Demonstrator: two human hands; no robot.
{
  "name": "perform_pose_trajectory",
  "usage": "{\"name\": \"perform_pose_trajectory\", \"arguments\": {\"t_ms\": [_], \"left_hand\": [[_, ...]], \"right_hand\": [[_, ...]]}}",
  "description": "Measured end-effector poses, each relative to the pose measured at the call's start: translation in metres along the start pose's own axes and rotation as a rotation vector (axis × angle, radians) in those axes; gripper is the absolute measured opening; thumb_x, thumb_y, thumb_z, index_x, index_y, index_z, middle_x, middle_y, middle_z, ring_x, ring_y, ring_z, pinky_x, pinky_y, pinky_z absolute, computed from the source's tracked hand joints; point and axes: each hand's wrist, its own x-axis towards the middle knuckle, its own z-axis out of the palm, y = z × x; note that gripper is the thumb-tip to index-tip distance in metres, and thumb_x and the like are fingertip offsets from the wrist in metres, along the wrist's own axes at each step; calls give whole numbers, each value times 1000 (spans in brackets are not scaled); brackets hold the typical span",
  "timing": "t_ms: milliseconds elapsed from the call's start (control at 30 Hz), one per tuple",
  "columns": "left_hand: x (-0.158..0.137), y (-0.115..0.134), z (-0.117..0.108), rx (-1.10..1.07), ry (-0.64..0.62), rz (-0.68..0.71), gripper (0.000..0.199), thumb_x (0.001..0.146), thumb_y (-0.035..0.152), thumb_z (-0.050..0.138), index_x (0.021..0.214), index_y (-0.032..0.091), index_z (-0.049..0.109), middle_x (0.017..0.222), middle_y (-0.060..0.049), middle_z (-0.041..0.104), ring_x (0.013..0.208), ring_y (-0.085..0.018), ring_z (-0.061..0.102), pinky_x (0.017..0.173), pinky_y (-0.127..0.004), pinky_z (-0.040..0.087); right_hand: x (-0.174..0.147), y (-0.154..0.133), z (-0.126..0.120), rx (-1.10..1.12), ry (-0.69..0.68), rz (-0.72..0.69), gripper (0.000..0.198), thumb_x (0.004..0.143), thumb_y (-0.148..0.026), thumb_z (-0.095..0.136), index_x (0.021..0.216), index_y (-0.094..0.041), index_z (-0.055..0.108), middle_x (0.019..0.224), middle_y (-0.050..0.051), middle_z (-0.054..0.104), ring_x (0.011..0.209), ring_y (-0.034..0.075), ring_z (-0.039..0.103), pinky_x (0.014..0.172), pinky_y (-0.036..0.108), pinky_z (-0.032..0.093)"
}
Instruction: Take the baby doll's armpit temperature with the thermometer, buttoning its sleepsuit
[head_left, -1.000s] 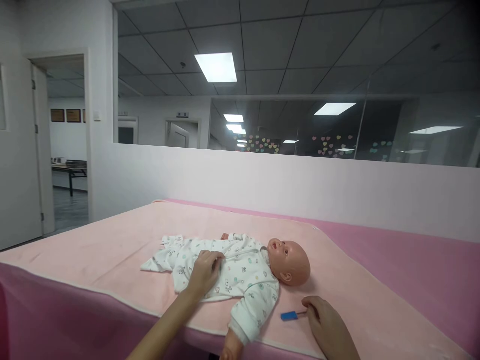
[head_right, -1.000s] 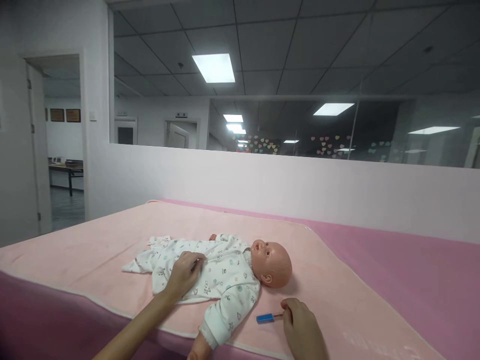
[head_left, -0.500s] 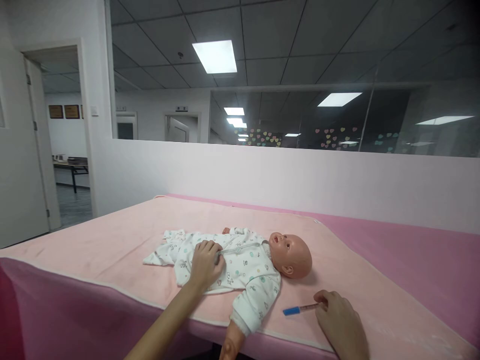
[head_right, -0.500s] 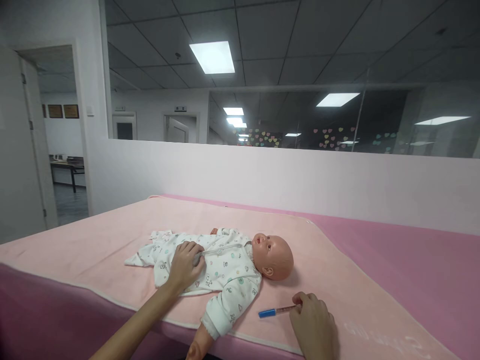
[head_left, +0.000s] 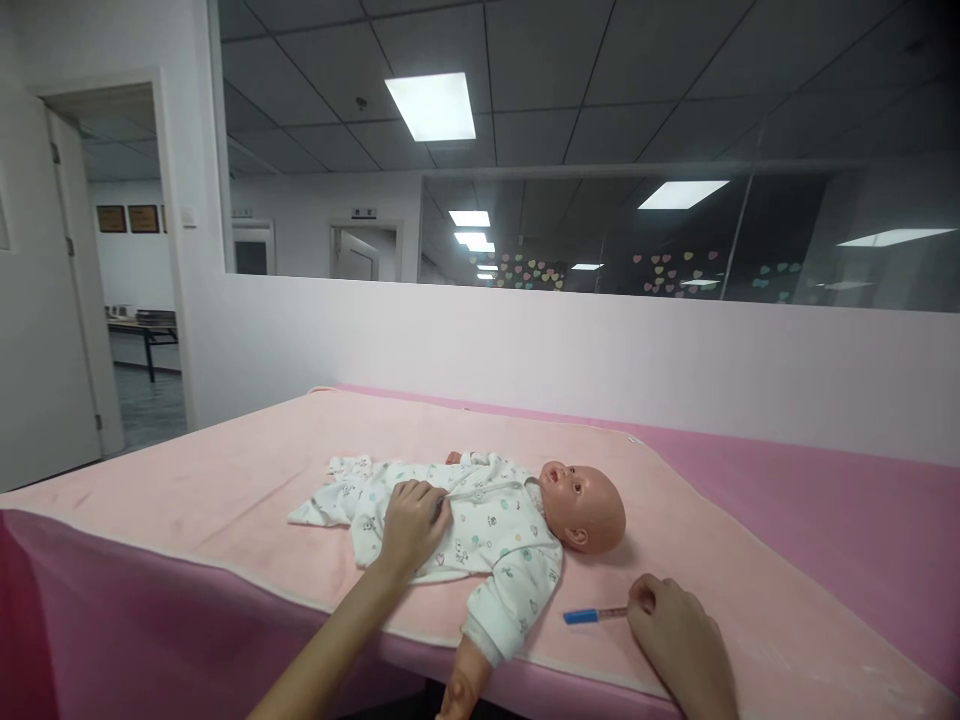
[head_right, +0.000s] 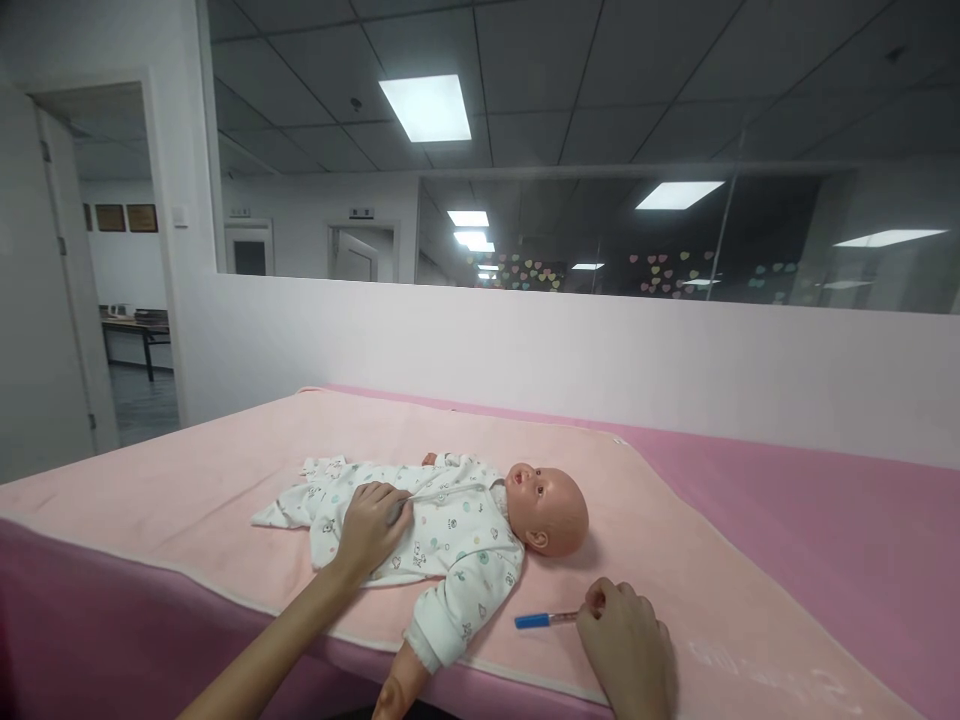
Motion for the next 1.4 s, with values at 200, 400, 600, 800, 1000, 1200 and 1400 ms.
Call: {"name": "perform_pose_trajectory", "arguments": {"t_ms": [200, 400, 600, 800, 1000, 1200, 1400], "left_hand": [[0, -2, 1, 11, 10, 16, 21, 83, 23, 42, 82, 20, 63, 73, -4, 60, 74, -17, 52, 73, -35, 39], [-1, -3, 4, -4, 18, 24, 23, 86, 25, 40, 81, 20, 62, 72, -4, 59, 73, -17, 52, 70, -33, 40], [-2, -7, 8, 8, 39, 42, 27, 87, 27, 37, 78, 20, 61, 66, -4, 57, 68, -16, 50, 66, -32, 40], [0, -1, 0, -7, -14, 22, 19, 84, 29, 43, 82, 21, 60, 77, -4, 59, 75, -18, 51, 71, -34, 38], [1, 2, -4, 57, -2, -10, 15, 79, 30, 47, 84, 21, 58, 82, -5, 57, 80, -21, 49, 75, -37, 35], [1, 1, -3, 69, 5, 4, 14, 82, 25, 43, 76, 20, 54, 76, -4, 57, 77, -19, 49, 78, -37, 34], [3, 3, -5, 28, -3, 11, 16, 83, 27, 42, 72, 19, 50, 72, -2, 57, 73, -18, 49, 76, -35, 34]], "right_hand": [[0, 1, 1, 11, 30, 3, 22, 74, -20, 36, 69, -21, 57, 76, 8, 60, 73, 23, 55, 63, 31, 36], [-1, 1, 1, 23, 19, 12, 22, 75, -21, 35, 67, -21, 56, 76, 7, 60, 74, 23, 55, 63, 31, 36], [-1, 2, 2, 25, 28, 7, 23, 75, -20, 36, 69, -21, 58, 76, 7, 61, 74, 23, 55, 64, 32, 37], [-1, 1, 0, 17, 23, 13, 22, 75, -21, 36, 68, -21, 57, 76, 7, 61, 73, 22, 55, 62, 30, 37], [-2, 2, 0, 34, 37, 7, 23, 75, -20, 36, 67, -21, 58, 75, 8, 61, 73, 22, 56, 63, 31, 37], [-1, 0, -2, 40, -11, 25, 23, 76, -21, 34, 68, -21, 56, 78, 7, 61, 76, 23, 55, 65, 32, 37], [-1, -1, -4, 38, -31, 36, 22, 76, -22, 32, 69, -22, 53, 79, 7, 60, 77, 24, 54, 65, 32, 36]]}}
